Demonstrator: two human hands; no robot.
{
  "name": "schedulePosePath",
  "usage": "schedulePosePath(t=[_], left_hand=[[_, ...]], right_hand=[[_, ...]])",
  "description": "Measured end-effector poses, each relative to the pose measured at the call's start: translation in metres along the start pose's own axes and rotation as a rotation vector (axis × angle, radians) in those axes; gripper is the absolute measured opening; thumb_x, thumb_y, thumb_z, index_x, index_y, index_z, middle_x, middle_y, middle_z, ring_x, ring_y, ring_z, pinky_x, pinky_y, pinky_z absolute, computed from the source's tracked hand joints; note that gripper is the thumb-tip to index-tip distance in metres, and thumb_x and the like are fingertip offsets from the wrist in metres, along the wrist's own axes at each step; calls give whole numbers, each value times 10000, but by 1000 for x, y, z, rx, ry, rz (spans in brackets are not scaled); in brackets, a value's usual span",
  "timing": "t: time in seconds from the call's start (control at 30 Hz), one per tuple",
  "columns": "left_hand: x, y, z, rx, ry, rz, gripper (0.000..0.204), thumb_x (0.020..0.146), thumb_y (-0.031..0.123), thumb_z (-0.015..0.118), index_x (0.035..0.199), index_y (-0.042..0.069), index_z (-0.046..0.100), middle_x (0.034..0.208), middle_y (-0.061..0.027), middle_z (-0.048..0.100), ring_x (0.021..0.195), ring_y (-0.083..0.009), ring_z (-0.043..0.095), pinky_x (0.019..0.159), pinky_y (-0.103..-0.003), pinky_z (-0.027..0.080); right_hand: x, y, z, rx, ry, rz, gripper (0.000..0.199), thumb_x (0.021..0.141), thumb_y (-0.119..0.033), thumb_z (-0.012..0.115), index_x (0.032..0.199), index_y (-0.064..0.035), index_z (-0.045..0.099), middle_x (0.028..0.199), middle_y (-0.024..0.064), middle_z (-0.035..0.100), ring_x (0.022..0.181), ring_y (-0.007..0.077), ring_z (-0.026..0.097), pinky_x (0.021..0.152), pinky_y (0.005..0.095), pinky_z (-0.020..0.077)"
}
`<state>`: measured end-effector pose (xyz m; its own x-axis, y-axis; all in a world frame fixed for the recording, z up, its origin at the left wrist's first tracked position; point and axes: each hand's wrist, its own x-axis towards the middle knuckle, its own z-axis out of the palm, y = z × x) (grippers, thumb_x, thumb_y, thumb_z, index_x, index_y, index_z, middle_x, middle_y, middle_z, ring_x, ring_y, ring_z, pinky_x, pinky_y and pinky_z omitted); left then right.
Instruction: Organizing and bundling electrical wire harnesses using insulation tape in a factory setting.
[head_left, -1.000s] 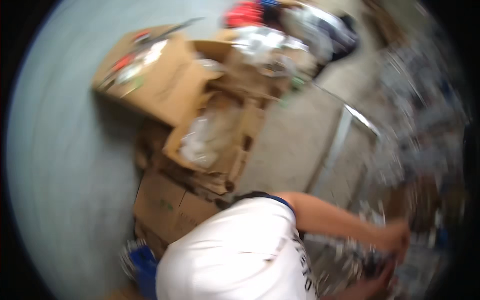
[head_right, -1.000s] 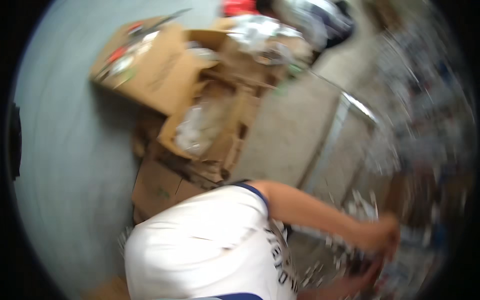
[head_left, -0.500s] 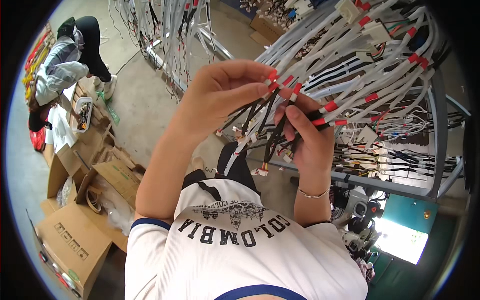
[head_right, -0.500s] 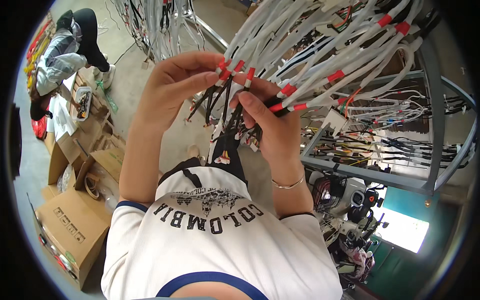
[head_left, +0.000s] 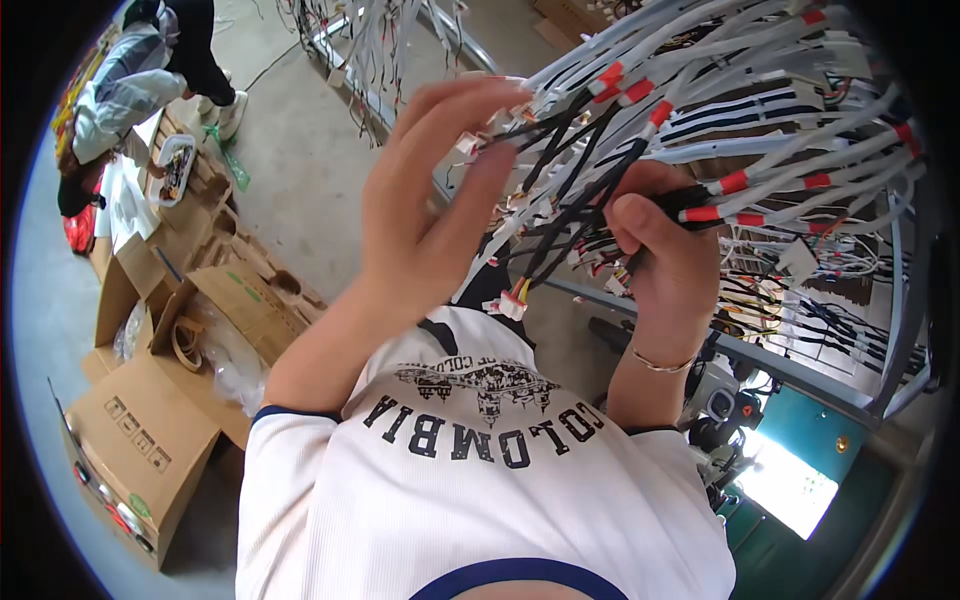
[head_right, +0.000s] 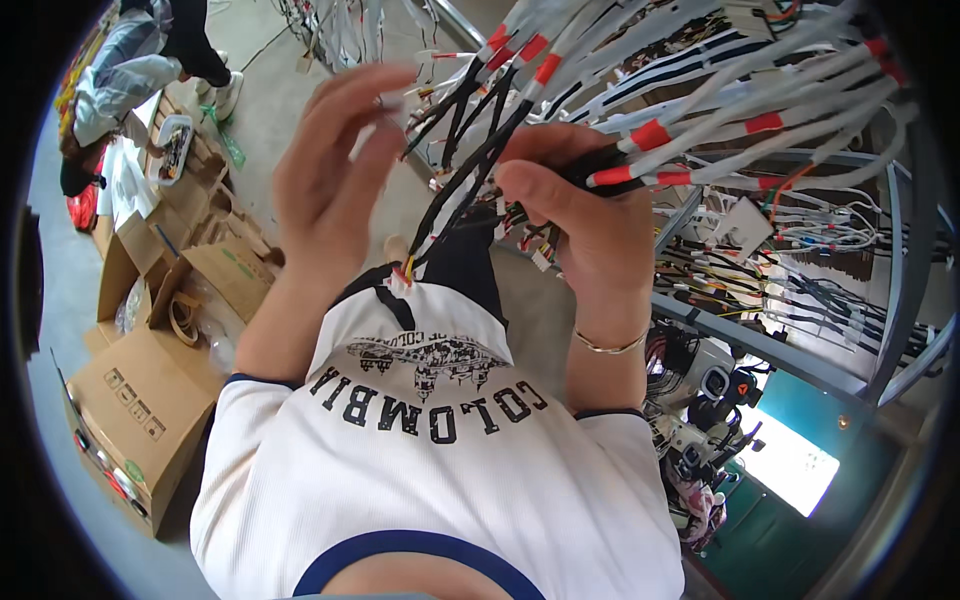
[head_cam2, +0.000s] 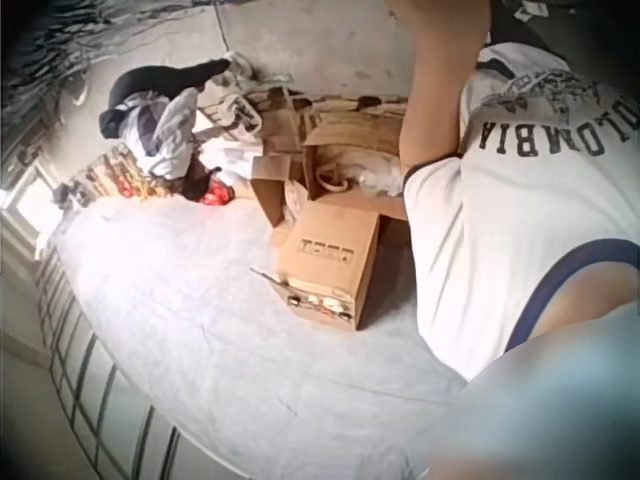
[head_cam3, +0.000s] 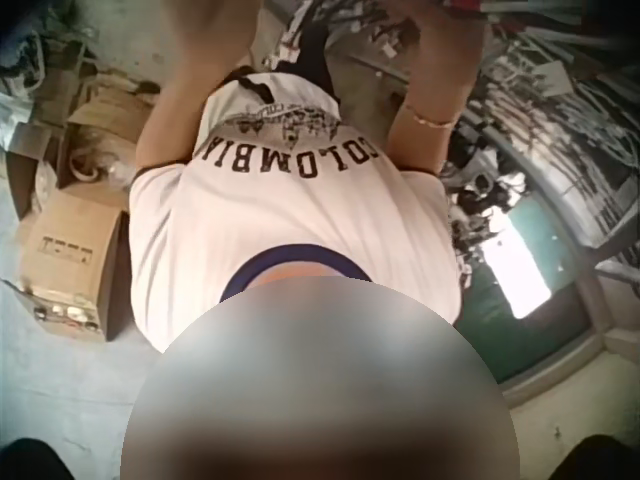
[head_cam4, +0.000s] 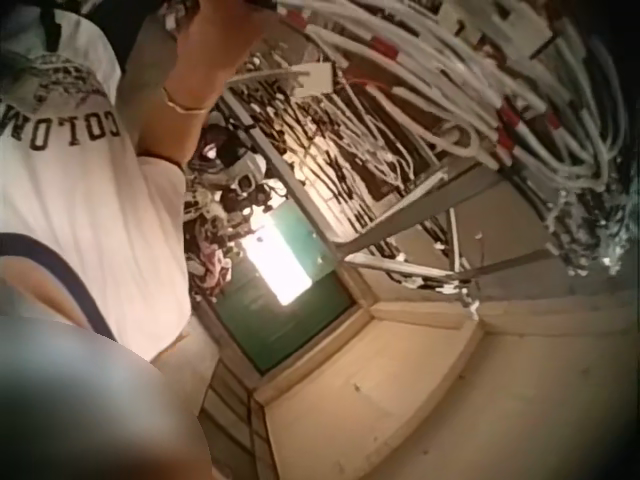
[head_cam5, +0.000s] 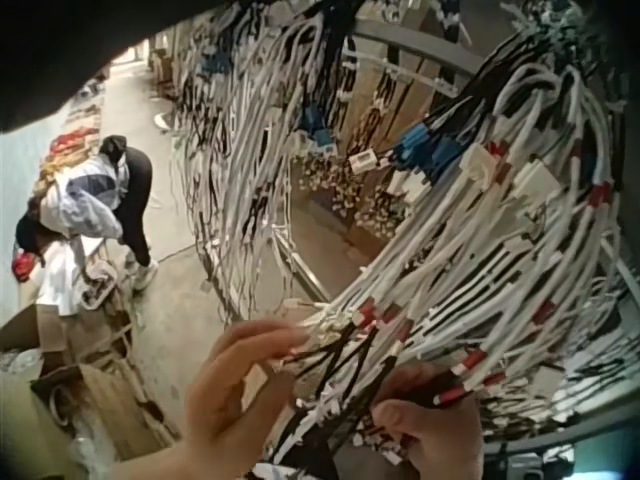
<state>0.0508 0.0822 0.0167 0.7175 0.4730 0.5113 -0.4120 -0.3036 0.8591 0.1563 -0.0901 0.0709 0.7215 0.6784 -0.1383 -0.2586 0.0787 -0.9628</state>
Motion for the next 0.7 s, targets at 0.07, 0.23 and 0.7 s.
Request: schedulePosePath(t=[0.07, 0.23, 0.7], left_hand=[[-32, 16, -9, -373, 20, -249, 337, 902, 90, 573, 1184, -81, 505, 1119, -147, 571, 972, -202, 577, 869, -326, 456], [-54, 44, -16, -318, -111, -214, 430, 772, -7, 726, 1149, -74, 530, 1001, -140, 600, 861, -191, 609, 743, -294, 502], [-55, 52, -12, -728, -101, -610, 248, 957, 152, 529, 1065, -70, 513, 932, -229, 669, 854, -296, 685, 738, -362, 565]], right_hand=[[0, 1, 5, 52, 38, -49, 228, 734, -21, 760, 935, 32, 667, 755, 69, 659, 597, 78, 545, 539, 178, 400], [3, 3, 10, 51, 32, -42, 214, 776, -49, 713, 958, 46, 655, 777, 100, 666, 626, 145, 592, 591, 241, 467], [0, 14, 14, -69, -360, 54, 193, 723, 6, 764, 902, 11, 694, 799, 49, 669, 738, 107, 622, 664, 214, 474]])
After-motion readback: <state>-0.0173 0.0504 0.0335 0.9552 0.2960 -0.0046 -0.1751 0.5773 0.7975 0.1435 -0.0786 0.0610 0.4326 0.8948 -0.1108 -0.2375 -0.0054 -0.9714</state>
